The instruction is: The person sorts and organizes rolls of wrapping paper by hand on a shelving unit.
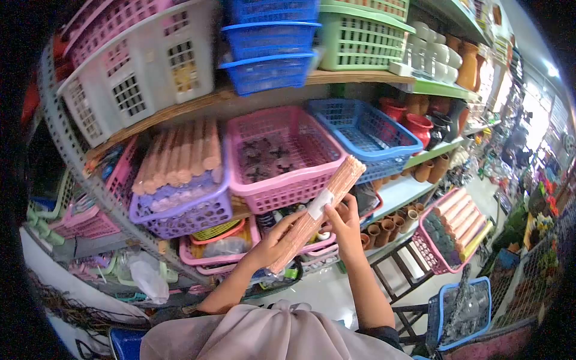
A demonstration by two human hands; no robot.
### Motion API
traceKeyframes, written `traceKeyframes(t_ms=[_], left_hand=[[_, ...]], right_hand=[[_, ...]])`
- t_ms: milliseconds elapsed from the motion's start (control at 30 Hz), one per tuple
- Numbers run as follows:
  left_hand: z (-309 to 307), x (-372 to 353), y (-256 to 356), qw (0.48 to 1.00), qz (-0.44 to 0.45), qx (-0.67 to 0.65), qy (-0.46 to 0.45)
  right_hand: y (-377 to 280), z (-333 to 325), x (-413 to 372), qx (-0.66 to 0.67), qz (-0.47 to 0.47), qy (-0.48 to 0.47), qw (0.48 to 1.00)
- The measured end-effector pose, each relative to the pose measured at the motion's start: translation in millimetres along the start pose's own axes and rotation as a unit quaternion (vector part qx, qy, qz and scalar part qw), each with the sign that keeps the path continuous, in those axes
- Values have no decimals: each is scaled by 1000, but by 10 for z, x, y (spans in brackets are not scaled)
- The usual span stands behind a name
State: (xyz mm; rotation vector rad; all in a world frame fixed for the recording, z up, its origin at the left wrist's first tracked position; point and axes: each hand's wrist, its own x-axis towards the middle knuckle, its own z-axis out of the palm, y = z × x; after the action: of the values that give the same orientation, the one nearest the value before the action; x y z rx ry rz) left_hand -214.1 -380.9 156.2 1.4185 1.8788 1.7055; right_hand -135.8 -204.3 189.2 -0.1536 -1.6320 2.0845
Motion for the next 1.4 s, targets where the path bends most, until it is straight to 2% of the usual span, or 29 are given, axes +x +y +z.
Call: traceKeyframes(t_ms=[100, 233, 300, 367, 433, 467, 500, 567, 600, 700, 733, 800, 833, 900, 933, 1067, 1133, 1167, 1400], left_hand=[[-286, -202, 255, 999, 8, 2, 46], [-616, -365, 552, 992, 21, 45, 119], [-765, -408, 620, 975, 24, 140, 170], [-895, -447, 688, 974, 13, 132, 183], [-1040, -452, 783, 974, 57, 115, 187], [-1149, -506, 867, 984, 11, 85, 157], [-1260, -550, 977, 982, 13, 87, 166], [-1479, -629, 1128, 973, -104, 99, 179], [-1609, -648, 1089, 970, -57, 112, 209], [-2060, -712, 1008, 910, 19, 294, 292], [-2193, -742, 979, 908, 21, 296, 296], [-2398, -785, 917, 837, -37, 444, 318], [-2457, -787, 801, 834, -35, 446, 323], [-2540, -833, 578, 754, -80, 567, 321], [-2522, -811, 593, 769, -116, 546, 312], [-2509, -832, 564, 753, -119, 571, 303], [-2510, -851, 563, 762, -123, 555, 311], [-2514, -854, 565, 773, -124, 536, 315], [-2504, -849, 580, 776, -112, 528, 327]], right_hand=[[-19, 463, -28, 3, 0, -19, 1000], [44, 969, -91, -5, 28, -127, 992], [34, 1187, -109, -6, 45, -167, 985], [22, 1324, -31, -6, 41, -179, 983], [-82, 1444, 74, -32, 76, -201, 976], [-53, 1489, 176, -32, 70, -210, 975], [-94, 1552, 250, -19, 75, -221, 972], [-83, 1620, 525, -21, 100, -232, 967], [-116, 1671, 632, -11, 101, -246, 964], [-272, 1862, 927, -12, 127, -257, 958], [-289, 1941, 1040, -12, 124, -261, 957], [-301, 2104, 1271, -34, 129, -263, 956], [-298, 2185, 1395, -35, 125, -267, 955], [-239, 2352, 1670, -169, 109, -239, 950], [-172, 2447, 1821, -194, 80, -255, 944], [-83, 2752, 2174, -227, 39, -330, 915], [6, 2960, 2310, -297, 20, -208, 932], [53, 3056, 2370, -295, 18, -214, 931], [326, 3478, 2691, -573, -59, -238, 782]])
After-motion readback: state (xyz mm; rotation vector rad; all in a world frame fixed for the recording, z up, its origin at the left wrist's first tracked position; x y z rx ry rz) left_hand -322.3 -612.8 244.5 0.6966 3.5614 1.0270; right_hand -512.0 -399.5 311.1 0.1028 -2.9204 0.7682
